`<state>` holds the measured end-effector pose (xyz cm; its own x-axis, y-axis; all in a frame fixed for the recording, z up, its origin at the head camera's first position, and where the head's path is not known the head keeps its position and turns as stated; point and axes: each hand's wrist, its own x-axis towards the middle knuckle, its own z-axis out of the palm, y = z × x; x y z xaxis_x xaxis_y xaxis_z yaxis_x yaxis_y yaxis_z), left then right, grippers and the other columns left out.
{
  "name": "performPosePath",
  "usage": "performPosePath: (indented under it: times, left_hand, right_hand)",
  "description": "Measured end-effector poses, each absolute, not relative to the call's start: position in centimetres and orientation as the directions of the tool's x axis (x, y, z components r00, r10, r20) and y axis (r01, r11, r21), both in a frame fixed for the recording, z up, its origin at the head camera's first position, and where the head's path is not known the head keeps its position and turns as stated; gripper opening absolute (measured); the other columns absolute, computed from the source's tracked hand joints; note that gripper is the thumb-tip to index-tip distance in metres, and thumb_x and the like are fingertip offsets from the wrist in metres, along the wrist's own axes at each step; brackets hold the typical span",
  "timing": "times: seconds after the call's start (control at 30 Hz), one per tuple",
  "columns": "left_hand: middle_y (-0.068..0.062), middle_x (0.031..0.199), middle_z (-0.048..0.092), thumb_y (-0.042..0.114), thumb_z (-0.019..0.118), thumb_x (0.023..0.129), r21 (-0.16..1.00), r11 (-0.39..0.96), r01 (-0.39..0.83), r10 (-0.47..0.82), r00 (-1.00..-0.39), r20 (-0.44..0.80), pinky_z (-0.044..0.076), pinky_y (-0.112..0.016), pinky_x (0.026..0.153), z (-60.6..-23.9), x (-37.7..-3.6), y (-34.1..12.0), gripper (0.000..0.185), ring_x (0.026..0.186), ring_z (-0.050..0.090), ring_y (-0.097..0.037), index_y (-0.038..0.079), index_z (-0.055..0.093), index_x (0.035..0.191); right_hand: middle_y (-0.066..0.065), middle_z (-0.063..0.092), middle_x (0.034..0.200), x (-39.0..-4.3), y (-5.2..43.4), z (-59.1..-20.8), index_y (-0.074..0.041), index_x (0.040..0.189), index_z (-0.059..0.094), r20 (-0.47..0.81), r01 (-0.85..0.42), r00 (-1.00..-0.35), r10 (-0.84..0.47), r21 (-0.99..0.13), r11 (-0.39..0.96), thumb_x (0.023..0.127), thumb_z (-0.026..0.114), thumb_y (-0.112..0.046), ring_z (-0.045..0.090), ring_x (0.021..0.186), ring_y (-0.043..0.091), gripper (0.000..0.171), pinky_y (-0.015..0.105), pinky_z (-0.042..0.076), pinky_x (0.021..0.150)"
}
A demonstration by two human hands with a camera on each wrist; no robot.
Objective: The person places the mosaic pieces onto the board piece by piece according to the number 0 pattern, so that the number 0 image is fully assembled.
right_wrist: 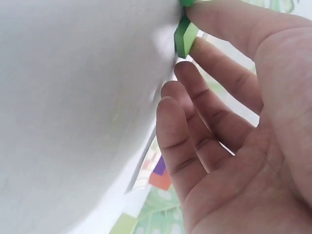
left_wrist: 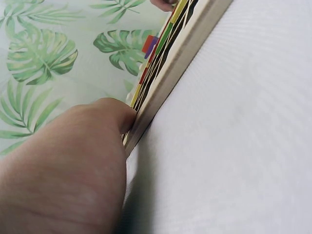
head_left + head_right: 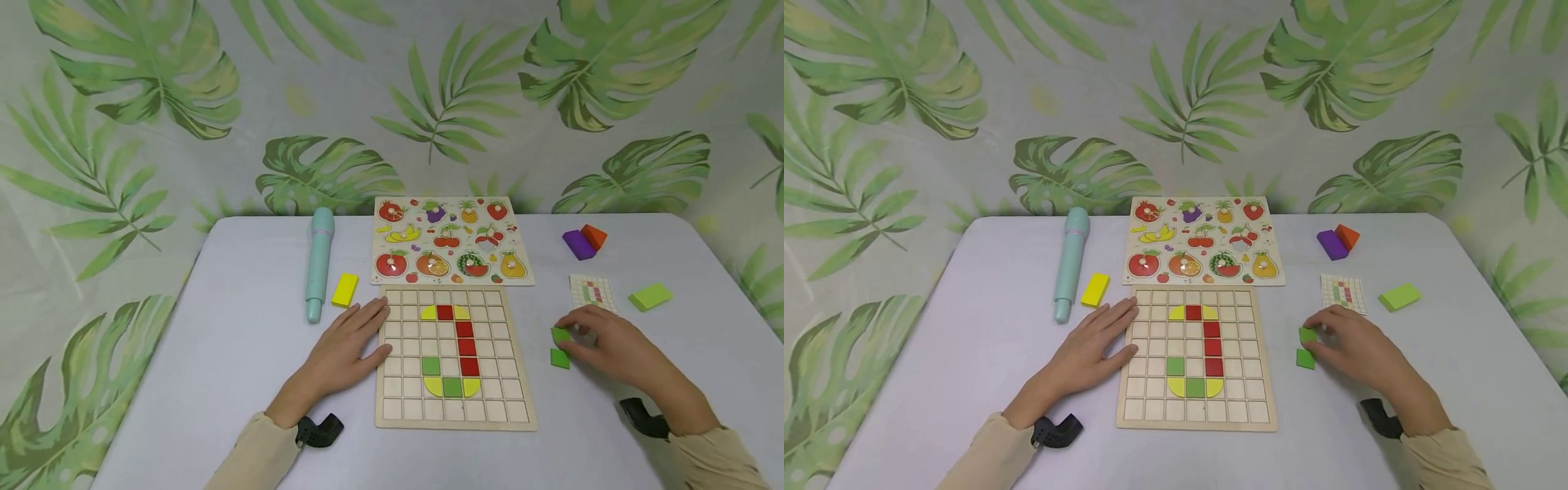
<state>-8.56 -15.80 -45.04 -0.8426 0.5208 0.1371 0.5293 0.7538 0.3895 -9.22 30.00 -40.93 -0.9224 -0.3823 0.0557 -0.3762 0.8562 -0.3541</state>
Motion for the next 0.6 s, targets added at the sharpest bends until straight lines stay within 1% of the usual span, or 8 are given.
performPosePath:
  times: [0.13,0.23,0.47,0.6]
  left_hand:
    - [-0.002,0.168,0.033,0.044,0.057,0.103,0.390,0.755,0.528,0.518,-0.844,0.139,0.020,-0.040,0.130,-45.1,-8.6,-15.8,0.068,0.157,0.027,-0.016,0.007,0.040,0.158]
    - [-0.001,0.169,0.032,0.044,0.056,0.103,0.388,0.757,0.526,0.518,-0.845,0.134,0.019,-0.040,0.130,-45.2,-8.6,-15.8,0.069,0.157,0.026,-0.015,0.008,0.039,0.159]
    - [-0.003,0.169,0.032,0.044,0.058,0.102,0.388,0.753,0.531,0.521,-0.842,0.141,0.020,-0.041,0.130,-45.0,-8.5,-15.8,0.069,0.157,0.027,-0.016,0.007,0.040,0.158]
    - [-0.003,0.168,0.033,0.043,0.059,0.102,0.379,0.753,0.537,0.522,-0.839,0.152,0.021,-0.041,0.130,-45.0,-8.5,-15.8,0.069,0.156,0.028,-0.016,0.007,0.041,0.158]
  right_hand:
    - [-0.004,0.072,0.104,-9.5,28.9,-40.4,-0.013,0.111,0.074,0.027,-0.356,-0.929,-0.370,-0.350,0.867,0.087,0.084,-0.027,0.062,0.091,0.016,0.030,0.032,0.056,0.073]
    - [-0.006,0.072,0.102,-9.8,27.9,-40.2,-0.013,0.112,0.074,0.039,-0.373,-0.922,-0.386,-0.367,0.852,0.088,0.083,-0.028,0.060,0.090,0.013,0.029,0.030,0.054,0.071]
    - [-0.010,0.071,0.104,-10.3,24.3,-39.7,-0.019,0.116,0.075,0.061,-0.420,-0.898,-0.436,-0.417,0.806,0.090,0.081,-0.030,0.059,0.089,0.010,0.028,0.026,0.053,0.069]
    - [-0.012,0.068,0.101,-10.6,21.9,-39.5,-0.021,0.115,0.075,0.053,-0.445,-0.881,-0.471,-0.432,0.784,0.090,0.081,-0.032,0.058,0.088,0.009,0.028,0.026,0.052,0.069]
